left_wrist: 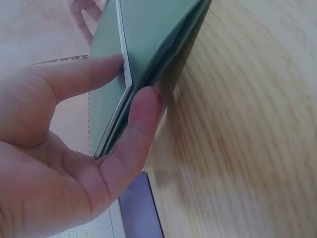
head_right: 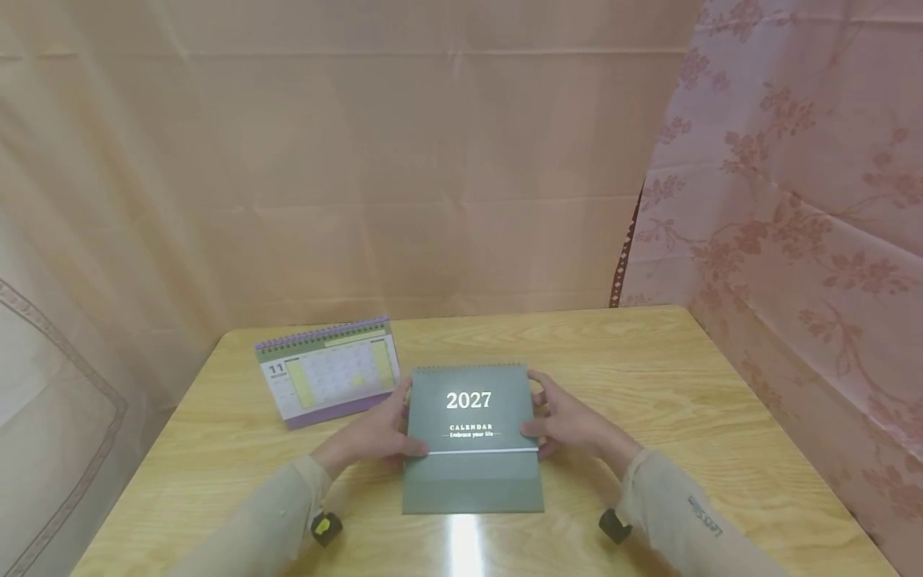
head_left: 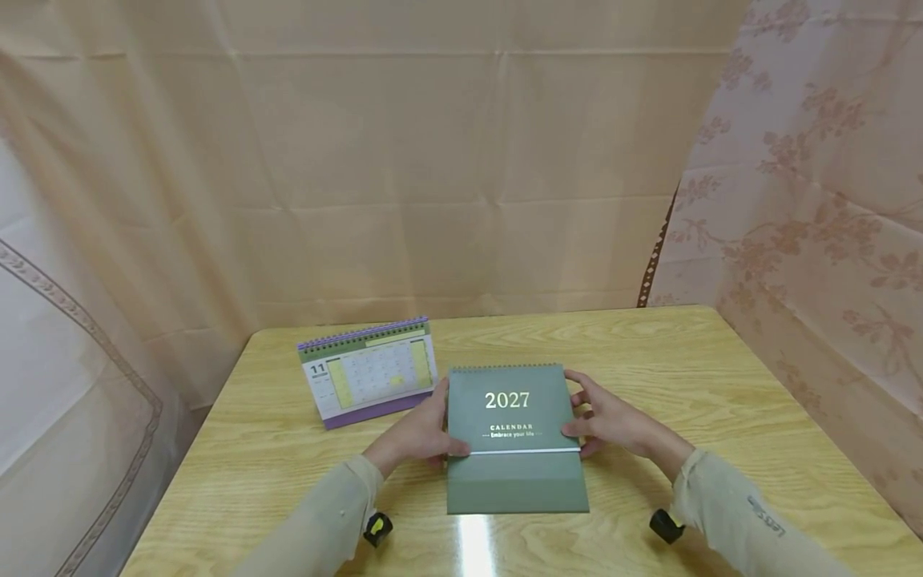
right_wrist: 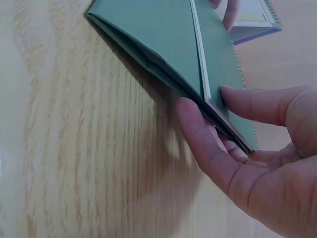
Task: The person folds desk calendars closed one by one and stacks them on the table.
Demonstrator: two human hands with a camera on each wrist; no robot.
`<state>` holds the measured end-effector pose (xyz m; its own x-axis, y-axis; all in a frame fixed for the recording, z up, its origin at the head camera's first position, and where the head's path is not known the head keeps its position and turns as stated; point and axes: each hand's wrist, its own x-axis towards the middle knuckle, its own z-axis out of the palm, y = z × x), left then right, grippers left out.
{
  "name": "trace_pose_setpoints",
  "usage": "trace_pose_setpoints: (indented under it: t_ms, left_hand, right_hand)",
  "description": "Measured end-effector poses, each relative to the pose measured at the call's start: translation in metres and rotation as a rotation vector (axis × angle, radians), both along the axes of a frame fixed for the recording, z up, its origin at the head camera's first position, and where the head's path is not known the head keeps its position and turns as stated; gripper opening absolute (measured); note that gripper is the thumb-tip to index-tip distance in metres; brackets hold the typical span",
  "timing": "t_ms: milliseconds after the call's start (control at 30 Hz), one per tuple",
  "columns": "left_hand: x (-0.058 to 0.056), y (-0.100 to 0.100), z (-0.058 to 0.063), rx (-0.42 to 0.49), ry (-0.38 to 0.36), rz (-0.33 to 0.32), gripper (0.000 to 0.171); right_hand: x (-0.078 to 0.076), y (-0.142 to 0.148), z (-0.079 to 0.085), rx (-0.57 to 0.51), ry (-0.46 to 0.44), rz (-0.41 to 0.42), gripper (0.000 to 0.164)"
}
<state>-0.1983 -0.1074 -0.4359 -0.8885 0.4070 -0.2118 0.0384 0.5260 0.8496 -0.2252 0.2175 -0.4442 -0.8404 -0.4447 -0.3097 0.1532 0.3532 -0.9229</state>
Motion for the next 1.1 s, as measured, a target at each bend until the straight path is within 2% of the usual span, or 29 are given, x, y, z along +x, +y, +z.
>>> trace_pose_setpoints:
  t_ms: [167, 400, 700, 833, 1100]
  left_hand:
    - [-0.002, -0.001, -0.002, -0.004, 0.011, -0.004, 0.107]
    - [-0.002, 0.0, -0.006, -0.019, 0.018, 0.001, 0.112]
    - [0.0, 0.001, -0.011, -0.142, 0.089, 0.01, 0.123]
    - [0.0, 0.001, -0.012, -0.158, 0.108, -0.006, 0.118]
    - [0.0, 0.0, -0.013, -0.159, 0.112, -0.025, 0.11]
  right_hand:
    - [-0.001, -0.001, -0.003, 0.029, 0.007, -0.004, 0.097]
    - [0.0, -0.003, -0.005, 0.07, 0.04, -0.01, 0.096]
    - [-0.003, -0.005, -0.006, 0.184, 0.084, 0.005, 0.094]
    - [-0.004, -0.005, -0.01, 0.236, 0.112, 0.017, 0.094]
    - [-0.004, -0.004, -0.012, 0.258, 0.134, 0.048, 0.098]
